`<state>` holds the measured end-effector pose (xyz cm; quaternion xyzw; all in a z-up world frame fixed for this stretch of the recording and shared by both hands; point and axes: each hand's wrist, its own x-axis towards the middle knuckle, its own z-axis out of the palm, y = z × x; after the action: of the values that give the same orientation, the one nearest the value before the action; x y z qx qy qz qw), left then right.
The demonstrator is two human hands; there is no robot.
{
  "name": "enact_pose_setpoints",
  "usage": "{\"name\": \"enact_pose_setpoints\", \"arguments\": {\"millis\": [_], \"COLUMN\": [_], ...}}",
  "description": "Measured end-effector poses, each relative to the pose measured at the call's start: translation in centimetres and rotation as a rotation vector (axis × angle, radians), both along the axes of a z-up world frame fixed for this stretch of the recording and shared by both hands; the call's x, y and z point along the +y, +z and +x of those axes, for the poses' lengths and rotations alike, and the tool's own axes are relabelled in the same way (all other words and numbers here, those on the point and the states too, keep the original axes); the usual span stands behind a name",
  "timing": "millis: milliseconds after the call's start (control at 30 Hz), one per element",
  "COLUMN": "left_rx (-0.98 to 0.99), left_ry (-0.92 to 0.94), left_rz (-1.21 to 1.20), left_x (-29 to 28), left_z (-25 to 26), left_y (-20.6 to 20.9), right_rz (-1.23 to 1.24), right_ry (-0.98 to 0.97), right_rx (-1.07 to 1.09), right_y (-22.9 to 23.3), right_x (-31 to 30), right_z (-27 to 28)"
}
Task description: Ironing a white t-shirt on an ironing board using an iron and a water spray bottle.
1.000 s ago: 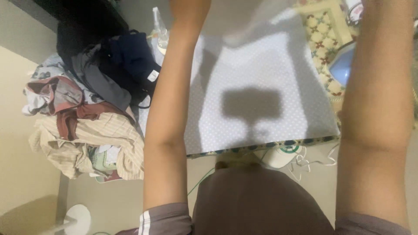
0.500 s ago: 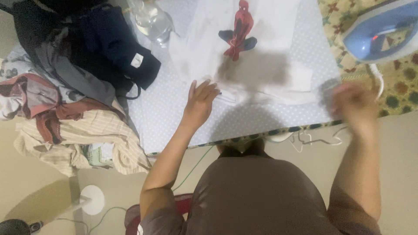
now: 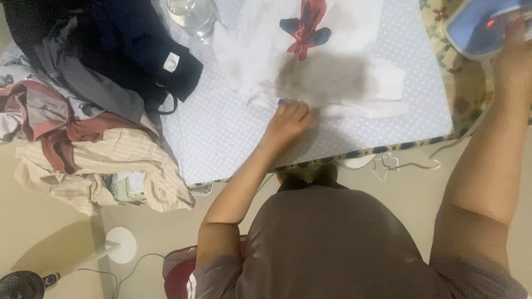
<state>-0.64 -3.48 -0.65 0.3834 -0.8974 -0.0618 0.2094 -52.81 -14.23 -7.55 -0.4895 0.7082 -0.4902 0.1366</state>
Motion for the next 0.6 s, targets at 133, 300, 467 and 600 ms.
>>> {"name": "enact_pose_setpoints", "arguments": {"millis": [133, 300, 467, 600], "left_rx": [-0.042, -0.073, -0.126, -0.089], "left_ry": [-0.033, -0.026, 0.051, 0.068], "left_rz": [-0.138, -0.189, -0.193, -0.175], "left_x": [0.8, 1.6, 2.3, 2.4], "left_z": [1.4, 3.6, 4.5, 4.5], "left_y": [1.3, 1.5, 0.1, -0.7], "right_rz": [0.041, 0.08, 0.724, 0.57], "right_ry": [0.072, 0.183, 0.565, 0.731], "right_rx": [0.013, 0.315, 1.001, 1.074], "right_y": [4.4, 10.5, 24.9, 19.3], "right_x": [0.5, 1.3, 6.4, 6.2], "right_z": [2.5, 6.7, 24.0, 24.6]}}
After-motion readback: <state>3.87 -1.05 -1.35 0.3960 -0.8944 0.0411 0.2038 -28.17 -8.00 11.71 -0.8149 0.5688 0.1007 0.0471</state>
